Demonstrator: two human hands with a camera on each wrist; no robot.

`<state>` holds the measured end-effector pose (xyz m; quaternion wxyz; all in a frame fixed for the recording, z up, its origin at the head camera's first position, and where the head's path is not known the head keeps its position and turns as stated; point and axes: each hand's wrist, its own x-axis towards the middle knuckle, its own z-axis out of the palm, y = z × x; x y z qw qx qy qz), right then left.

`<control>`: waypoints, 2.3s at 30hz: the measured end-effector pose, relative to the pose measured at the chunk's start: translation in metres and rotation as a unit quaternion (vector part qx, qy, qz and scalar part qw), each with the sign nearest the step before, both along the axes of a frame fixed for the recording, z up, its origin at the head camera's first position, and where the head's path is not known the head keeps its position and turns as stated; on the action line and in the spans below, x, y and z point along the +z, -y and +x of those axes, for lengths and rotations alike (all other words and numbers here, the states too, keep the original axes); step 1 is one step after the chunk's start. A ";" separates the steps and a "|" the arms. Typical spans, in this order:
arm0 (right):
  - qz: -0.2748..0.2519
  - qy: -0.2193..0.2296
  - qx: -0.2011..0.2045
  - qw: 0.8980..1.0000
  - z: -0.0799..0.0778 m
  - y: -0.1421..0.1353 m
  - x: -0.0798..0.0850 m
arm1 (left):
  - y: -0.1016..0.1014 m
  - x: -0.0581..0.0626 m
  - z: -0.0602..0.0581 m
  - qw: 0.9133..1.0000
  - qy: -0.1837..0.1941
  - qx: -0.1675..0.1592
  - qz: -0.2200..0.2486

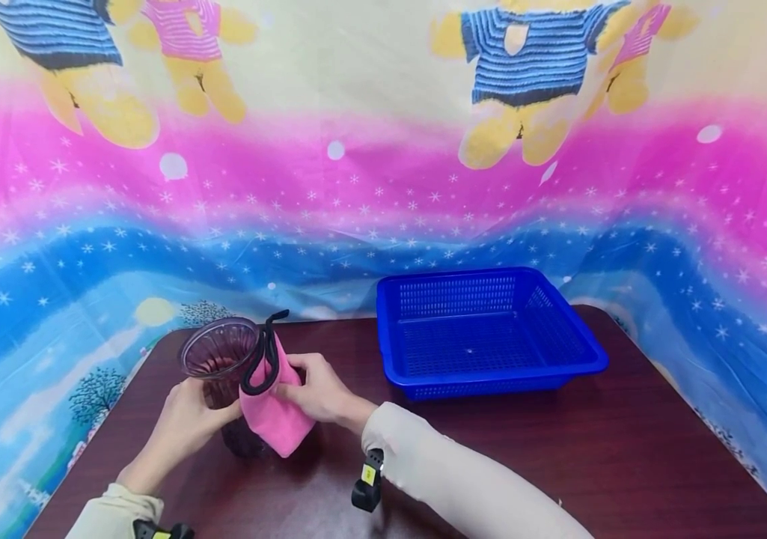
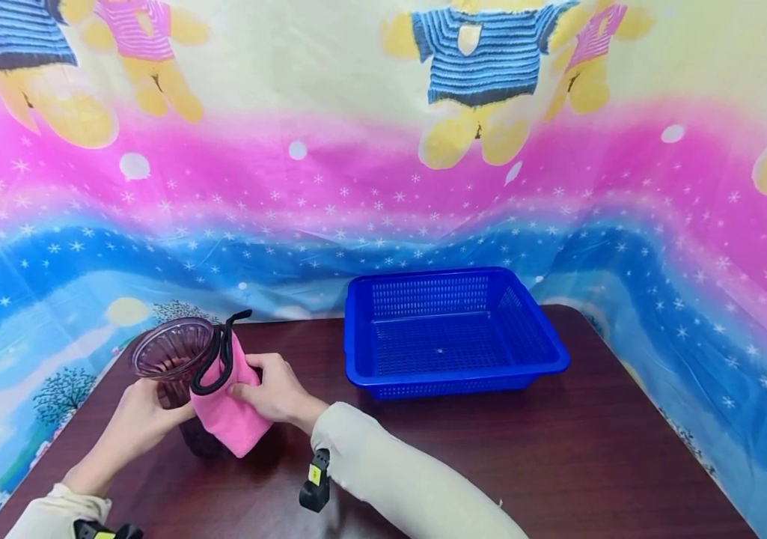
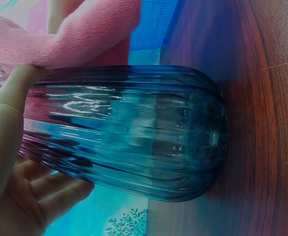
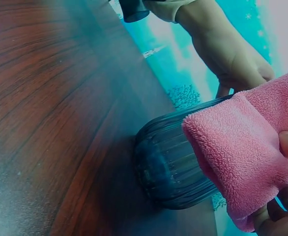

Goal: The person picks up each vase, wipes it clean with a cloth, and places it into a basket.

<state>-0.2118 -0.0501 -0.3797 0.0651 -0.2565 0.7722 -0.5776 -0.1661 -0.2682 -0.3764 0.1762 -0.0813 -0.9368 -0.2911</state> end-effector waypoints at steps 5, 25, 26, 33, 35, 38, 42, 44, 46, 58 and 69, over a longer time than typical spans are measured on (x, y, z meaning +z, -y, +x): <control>0.001 -0.004 0.006 1.000 0.000 0.001 0.007 | 0.000 0.001 0.000 1.000 0.001 0.003 -0.003; 0.030 -0.022 -0.004 0.999 0.002 0.001 0.010 | 0.001 0.001 0.000 1.000 0.004 0.004 -0.003; 0.029 -0.017 -0.005 0.999 0.002 0.001 0.009 | 0.001 0.001 0.000 1.000 0.004 0.004 -0.003; 0.013 0.002 -0.005 1.000 0.001 0.002 0.005 | 0.002 -0.001 0.000 1.000 0.002 0.004 -0.005; 0.012 -0.004 -0.005 1.000 0.001 0.001 0.003 | 0.002 -0.001 0.000 1.000 -0.003 0.002 -0.004; 0.018 -0.014 -0.003 1.000 -0.001 0.001 0.000 | 0.001 -0.002 0.000 1.000 -0.008 0.001 -0.003; 0.025 -0.020 -0.003 0.999 -0.002 0.000 -0.005 | 0.001 -0.002 0.000 1.000 -0.010 0.001 -0.002; 0.028 -0.021 -0.005 0.999 -0.003 0.000 -0.008 | 0.001 -0.002 0.000 1.000 -0.008 0.003 -0.003; 0.031 -0.020 -0.008 0.999 -0.003 -0.001 -0.010 | 0.000 -0.001 0.000 1.000 -0.005 0.005 -0.004; 0.039 -0.014 -0.009 0.999 -0.003 -0.004 -0.024 | -0.001 0.000 0.000 1.000 0.001 0.001 0.008; 0.072 -0.017 -0.015 0.997 -0.002 -0.008 -0.038 | -0.001 -0.002 0.000 1.000 -0.006 -0.006 0.017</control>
